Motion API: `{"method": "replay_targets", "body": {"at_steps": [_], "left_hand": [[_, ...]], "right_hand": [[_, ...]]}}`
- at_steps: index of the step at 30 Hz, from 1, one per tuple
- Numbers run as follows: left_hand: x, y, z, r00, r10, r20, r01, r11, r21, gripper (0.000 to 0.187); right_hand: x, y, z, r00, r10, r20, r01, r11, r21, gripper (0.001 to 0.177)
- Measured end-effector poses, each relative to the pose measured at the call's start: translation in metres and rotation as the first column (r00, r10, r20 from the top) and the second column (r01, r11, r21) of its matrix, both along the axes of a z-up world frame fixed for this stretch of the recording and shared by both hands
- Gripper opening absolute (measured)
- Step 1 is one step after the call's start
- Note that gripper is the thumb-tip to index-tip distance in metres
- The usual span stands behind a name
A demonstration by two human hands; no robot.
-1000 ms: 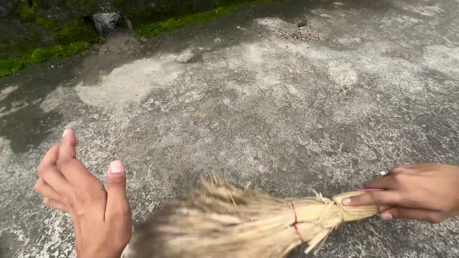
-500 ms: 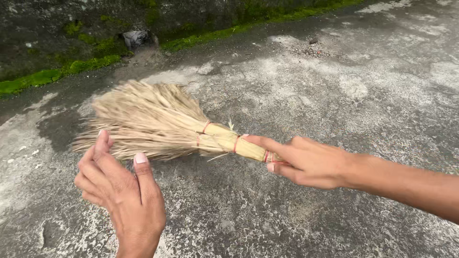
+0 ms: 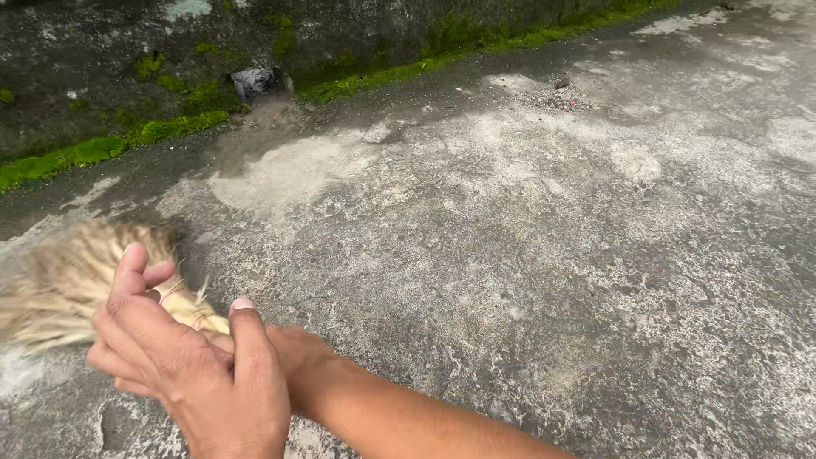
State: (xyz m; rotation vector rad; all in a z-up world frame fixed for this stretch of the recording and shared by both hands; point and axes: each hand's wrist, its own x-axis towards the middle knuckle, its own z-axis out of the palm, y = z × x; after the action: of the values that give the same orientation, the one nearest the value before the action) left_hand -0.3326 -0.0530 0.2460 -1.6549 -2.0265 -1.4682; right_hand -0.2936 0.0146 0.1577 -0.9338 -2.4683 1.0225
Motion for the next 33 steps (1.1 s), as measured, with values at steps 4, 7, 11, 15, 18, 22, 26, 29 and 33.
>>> {"method": "replay_targets", "body": {"at_steps": [4, 7, 11, 15, 18, 22, 26, 29, 33], "left_hand": [[-0.018, -0.008, -0.010, 0.999, 0.033, 0.007, -0.032, 0.996, -0.084, 0.079], [-0.027, -0.006, -0.023, 0.999, 0.037, -0.018, -0.041, 0.967, -0.251, 0.081], [-0.014, 0.007, -0.022, 0.998, -0.057, -0.015, 0.028, 0.682, -0.731, 0.078], [0.008, 0.001, 0.005, 0.945, -0.277, -0.173, 0.032, 0.606, -0.795, 0.079], [0.006, 0.002, 0.033, 0.797, -0.416, -0.438, -0.050, 0.676, -0.735, 0.083], [0.001, 0.015, 0.047, 0.465, -0.522, -0.715, 0.169, 0.845, -0.508, 0.091], [0.035, 0.016, 0.033, 0.233, -0.630, -0.741, -0.024, 0.758, -0.652, 0.091], [0.094, 0.025, 0.043, 0.201, -0.667, -0.718, -0.037, 0.727, -0.685, 0.088], [0.196, 0.015, 0.055, 0.182, -0.754, -0.632, 0.094, 0.653, -0.752, 0.085]], "right_hand": [[0.054, 0.023, 0.046, 0.828, -0.328, 0.455, 0.450, 0.873, -0.190, 0.080], [0.118, 0.021, 0.072, 0.789, -0.399, 0.467, 0.513, 0.846, -0.145, 0.078], [0.182, 0.015, 0.109, 0.768, -0.401, 0.499, 0.545, 0.819, -0.182, 0.079], [0.264, -0.018, 0.157, 0.812, -0.247, 0.529, 0.436, 0.860, -0.266, 0.070], [0.335, -0.071, 0.174, 0.625, 0.007, 0.781, 0.048, 0.998, -0.047, 0.064], [0.424, -0.092, 0.175, 0.611, 0.165, 0.775, -0.204, 0.978, -0.047, 0.060], [0.471, -0.089, 0.177, 0.525, -0.082, 0.847, 0.009, 0.996, 0.091, 0.061], [0.481, -0.073, 0.199, 0.507, -0.208, 0.837, 0.261, 0.962, 0.082, 0.065], [0.524, -0.083, 0.208, 0.488, -0.205, 0.849, 0.146, 0.977, 0.153, 0.065]]}}
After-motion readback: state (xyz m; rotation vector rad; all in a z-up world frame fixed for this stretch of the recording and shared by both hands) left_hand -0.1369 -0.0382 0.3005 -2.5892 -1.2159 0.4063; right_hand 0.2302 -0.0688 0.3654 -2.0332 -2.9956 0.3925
